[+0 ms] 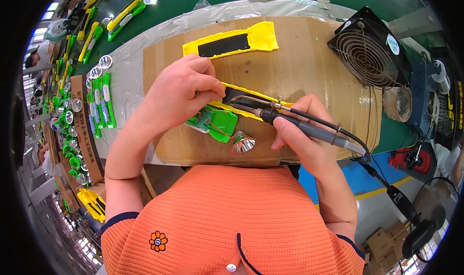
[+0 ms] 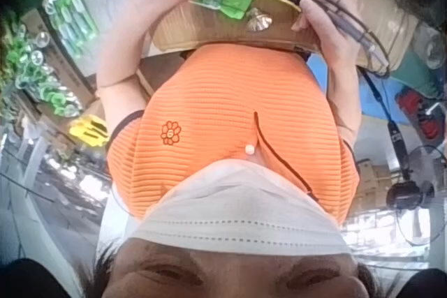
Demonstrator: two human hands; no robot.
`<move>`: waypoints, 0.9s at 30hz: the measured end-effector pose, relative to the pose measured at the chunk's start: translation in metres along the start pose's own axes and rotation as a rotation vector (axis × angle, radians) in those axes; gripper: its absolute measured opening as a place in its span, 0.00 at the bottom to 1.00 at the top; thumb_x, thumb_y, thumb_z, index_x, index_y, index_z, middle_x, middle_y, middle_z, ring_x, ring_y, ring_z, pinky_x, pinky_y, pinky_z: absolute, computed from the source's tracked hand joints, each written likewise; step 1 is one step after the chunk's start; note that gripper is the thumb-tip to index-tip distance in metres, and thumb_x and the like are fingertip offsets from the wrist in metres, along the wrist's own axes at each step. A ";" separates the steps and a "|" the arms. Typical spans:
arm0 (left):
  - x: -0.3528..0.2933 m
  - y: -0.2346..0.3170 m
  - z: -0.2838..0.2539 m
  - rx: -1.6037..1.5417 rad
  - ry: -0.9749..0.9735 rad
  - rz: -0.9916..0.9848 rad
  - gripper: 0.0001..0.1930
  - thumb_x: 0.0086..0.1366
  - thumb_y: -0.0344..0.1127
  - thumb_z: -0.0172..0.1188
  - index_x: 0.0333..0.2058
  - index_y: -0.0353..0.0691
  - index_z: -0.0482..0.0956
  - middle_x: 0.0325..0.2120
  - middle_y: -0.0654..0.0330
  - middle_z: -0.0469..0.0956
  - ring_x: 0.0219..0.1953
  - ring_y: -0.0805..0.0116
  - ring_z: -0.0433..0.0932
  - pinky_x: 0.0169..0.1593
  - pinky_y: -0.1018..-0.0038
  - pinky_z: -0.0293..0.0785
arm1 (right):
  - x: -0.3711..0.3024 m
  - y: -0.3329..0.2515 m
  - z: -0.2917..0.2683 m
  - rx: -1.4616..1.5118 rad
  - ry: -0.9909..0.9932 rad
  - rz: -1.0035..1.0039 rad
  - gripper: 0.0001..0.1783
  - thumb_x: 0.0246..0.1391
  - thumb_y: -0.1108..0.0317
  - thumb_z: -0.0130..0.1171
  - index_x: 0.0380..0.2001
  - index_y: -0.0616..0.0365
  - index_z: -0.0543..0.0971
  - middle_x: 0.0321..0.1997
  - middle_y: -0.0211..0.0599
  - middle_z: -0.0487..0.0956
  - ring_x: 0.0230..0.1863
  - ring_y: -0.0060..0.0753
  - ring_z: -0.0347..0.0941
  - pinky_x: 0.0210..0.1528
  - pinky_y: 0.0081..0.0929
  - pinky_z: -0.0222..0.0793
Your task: Soldering electronic components and wires into yellow solar-powered flashlight casings on an assembly line.
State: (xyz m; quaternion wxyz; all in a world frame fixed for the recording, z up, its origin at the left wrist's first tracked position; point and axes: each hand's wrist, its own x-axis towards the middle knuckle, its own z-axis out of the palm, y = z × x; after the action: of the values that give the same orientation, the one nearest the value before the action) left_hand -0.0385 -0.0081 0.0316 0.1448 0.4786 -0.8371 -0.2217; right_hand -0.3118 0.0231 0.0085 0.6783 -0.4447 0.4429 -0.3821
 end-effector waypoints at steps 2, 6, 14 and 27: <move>0.001 0.000 0.001 0.010 0.008 0.009 0.03 0.53 0.28 0.67 0.29 0.42 0.85 0.25 0.63 0.73 0.34 0.62 0.74 0.39 0.67 0.72 | 0.001 0.000 -0.001 -0.061 -0.040 -0.001 0.10 0.57 0.78 0.57 0.35 0.60 0.66 0.20 0.38 0.75 0.19 0.27 0.74 0.26 0.24 0.74; 0.001 -0.002 0.003 -0.008 0.018 0.006 0.04 0.52 0.28 0.67 0.29 0.42 0.85 0.25 0.63 0.73 0.34 0.61 0.74 0.38 0.66 0.72 | 0.001 -0.002 0.002 -0.013 -0.019 0.048 0.10 0.57 0.75 0.63 0.34 0.59 0.70 0.24 0.32 0.78 0.24 0.20 0.76 0.28 0.18 0.69; 0.001 -0.004 0.003 -0.017 0.016 0.009 0.04 0.51 0.27 0.67 0.28 0.41 0.85 0.24 0.62 0.73 0.33 0.60 0.74 0.39 0.65 0.72 | 0.002 0.000 0.002 -0.067 -0.028 0.045 0.11 0.56 0.79 0.58 0.35 0.60 0.66 0.22 0.38 0.76 0.20 0.26 0.74 0.26 0.23 0.73; 0.007 0.002 0.004 -0.014 -0.009 -0.006 0.04 0.52 0.28 0.67 0.28 0.41 0.85 0.24 0.61 0.72 0.33 0.60 0.75 0.38 0.65 0.72 | -0.004 -0.005 -0.009 0.022 0.022 0.017 0.09 0.56 0.78 0.56 0.33 0.60 0.66 0.19 0.39 0.74 0.17 0.29 0.72 0.23 0.26 0.73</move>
State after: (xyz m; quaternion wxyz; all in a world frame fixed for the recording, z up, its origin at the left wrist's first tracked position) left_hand -0.0457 -0.0125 0.0290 0.1434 0.4792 -0.8348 -0.2301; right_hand -0.3223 0.0232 0.0124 0.6813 -0.4293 0.4499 -0.3861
